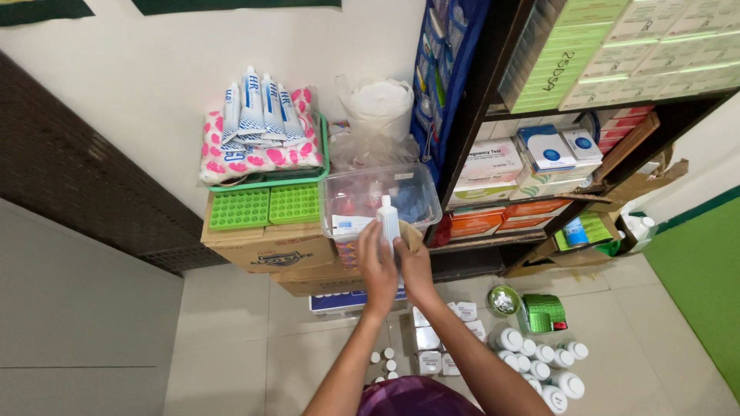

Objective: Organizing and sorting medical supplies like lubricant tubes and bottles into containers

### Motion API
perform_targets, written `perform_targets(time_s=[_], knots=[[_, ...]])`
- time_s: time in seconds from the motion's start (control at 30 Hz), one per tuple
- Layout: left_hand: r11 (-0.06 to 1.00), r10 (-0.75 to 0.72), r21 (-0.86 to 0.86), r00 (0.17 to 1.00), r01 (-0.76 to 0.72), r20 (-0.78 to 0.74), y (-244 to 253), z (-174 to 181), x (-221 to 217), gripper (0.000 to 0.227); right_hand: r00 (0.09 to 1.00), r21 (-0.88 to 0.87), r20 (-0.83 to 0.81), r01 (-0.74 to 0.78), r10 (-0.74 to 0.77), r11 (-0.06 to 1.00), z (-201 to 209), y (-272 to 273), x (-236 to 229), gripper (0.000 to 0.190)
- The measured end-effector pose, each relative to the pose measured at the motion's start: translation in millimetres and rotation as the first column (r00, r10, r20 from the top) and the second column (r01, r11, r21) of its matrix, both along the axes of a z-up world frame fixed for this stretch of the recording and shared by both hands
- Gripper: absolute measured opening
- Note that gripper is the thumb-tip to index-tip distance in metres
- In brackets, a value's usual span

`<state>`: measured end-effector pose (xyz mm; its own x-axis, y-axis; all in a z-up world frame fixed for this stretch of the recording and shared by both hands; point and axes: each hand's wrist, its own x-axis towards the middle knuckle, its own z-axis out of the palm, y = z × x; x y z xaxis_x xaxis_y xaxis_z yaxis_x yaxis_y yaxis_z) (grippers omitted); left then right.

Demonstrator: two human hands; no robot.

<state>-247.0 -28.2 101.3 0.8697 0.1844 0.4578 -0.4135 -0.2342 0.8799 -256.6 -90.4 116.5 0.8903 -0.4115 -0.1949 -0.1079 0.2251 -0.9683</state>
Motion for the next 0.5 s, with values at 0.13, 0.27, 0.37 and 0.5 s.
perform_targets(time_s=[0.13,0.27,0.37,0.5], knots=[[0.989,-0.031,0.147,0.981,0.003,0.194,7,-9,-5,0.053,0.998,0.159,0.045,0.042,-0.05,0.986,8,5,7,0.035],[0.987,-0.052,0.161,0.979,0.02,0.198,11,-9,-7,0.065,1.0,0.139,0.001,0.029,-0.03,0.99,82,26,0,0.054],[0.995,-0.096,0.018,0.994,0.095,0.048,22,2,6,0.061,0.984,-0.097,-0.175,-0.042,0.025,0.994,74,36,-7,0.075],[0.974,-0.126,-0.21,0.97,0.081,-0.209,42,21,26,0.07,0.926,-0.078,0.026,-0.374,0.377,0.924,52,36,-18,0.061]])
